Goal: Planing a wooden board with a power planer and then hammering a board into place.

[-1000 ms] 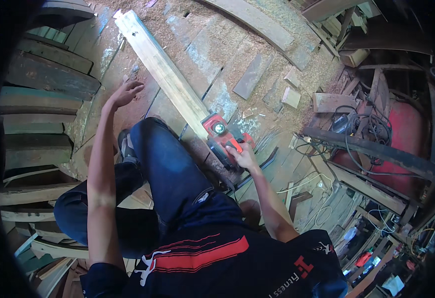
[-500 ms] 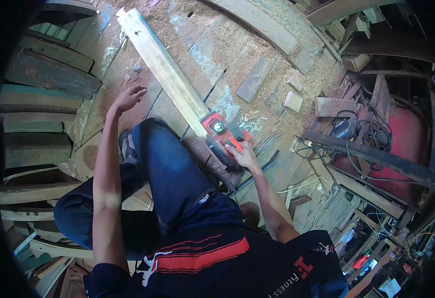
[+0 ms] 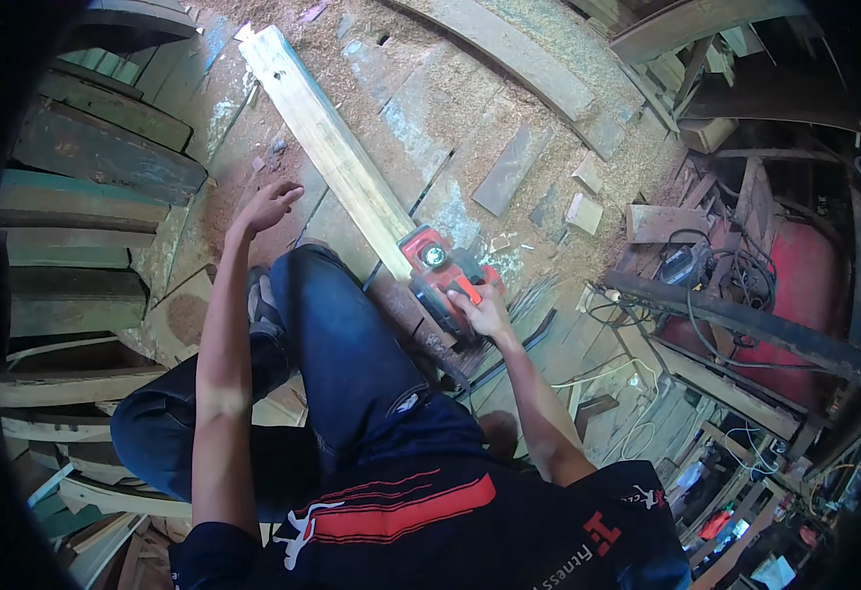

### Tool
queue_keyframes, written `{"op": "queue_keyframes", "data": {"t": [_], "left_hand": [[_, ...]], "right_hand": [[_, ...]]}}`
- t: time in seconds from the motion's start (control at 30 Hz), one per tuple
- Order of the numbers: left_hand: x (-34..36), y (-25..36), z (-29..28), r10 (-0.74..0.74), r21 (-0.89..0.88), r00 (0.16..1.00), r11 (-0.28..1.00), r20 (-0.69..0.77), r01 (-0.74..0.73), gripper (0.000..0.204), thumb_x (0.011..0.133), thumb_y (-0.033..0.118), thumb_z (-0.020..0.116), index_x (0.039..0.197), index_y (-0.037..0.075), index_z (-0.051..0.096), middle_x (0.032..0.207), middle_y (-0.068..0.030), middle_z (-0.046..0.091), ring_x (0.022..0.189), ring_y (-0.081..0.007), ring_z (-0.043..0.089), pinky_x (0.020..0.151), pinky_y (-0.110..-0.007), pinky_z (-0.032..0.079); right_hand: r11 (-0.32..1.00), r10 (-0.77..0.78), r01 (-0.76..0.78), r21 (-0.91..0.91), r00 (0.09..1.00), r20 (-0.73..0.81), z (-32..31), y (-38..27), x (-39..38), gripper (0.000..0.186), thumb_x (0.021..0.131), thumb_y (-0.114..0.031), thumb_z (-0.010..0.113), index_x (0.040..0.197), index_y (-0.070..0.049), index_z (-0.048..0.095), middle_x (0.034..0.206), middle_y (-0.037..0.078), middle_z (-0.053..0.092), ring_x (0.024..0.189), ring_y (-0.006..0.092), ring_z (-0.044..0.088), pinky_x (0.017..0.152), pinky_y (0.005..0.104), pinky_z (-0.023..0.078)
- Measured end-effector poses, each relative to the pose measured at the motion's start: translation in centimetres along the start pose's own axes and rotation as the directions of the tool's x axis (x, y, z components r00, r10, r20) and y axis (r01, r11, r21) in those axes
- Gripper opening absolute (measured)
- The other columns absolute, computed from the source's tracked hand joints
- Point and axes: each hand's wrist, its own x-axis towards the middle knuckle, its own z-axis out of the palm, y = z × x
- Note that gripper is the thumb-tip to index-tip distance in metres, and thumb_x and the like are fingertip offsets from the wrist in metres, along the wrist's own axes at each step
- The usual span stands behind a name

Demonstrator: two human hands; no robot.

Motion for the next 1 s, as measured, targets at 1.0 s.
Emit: {"op": "queue_keyframes", "data": {"t": [1.0], "left_hand": [[1.1,-4.2,3.1,-0.031,-0.045,0.999,0.999,-0.028,0.03,0.046,0.094,0.034,0.056,0.125,0.0,0.056,0.12,-0.0151,0.061,0.103,-0.0234,0.059,0.084,-0.034,0.05]], "right_hand": [[1.0,0.007,-0.007,0.01,0.999,0.046,0.5,-3.3,3.7,0.034,0.087,-0.031,0.065,0.07,-0.001,0.063,0.052,0.003,0.052,0.051,0.0105,0.046,0.049,0.0324,0.038]]}}
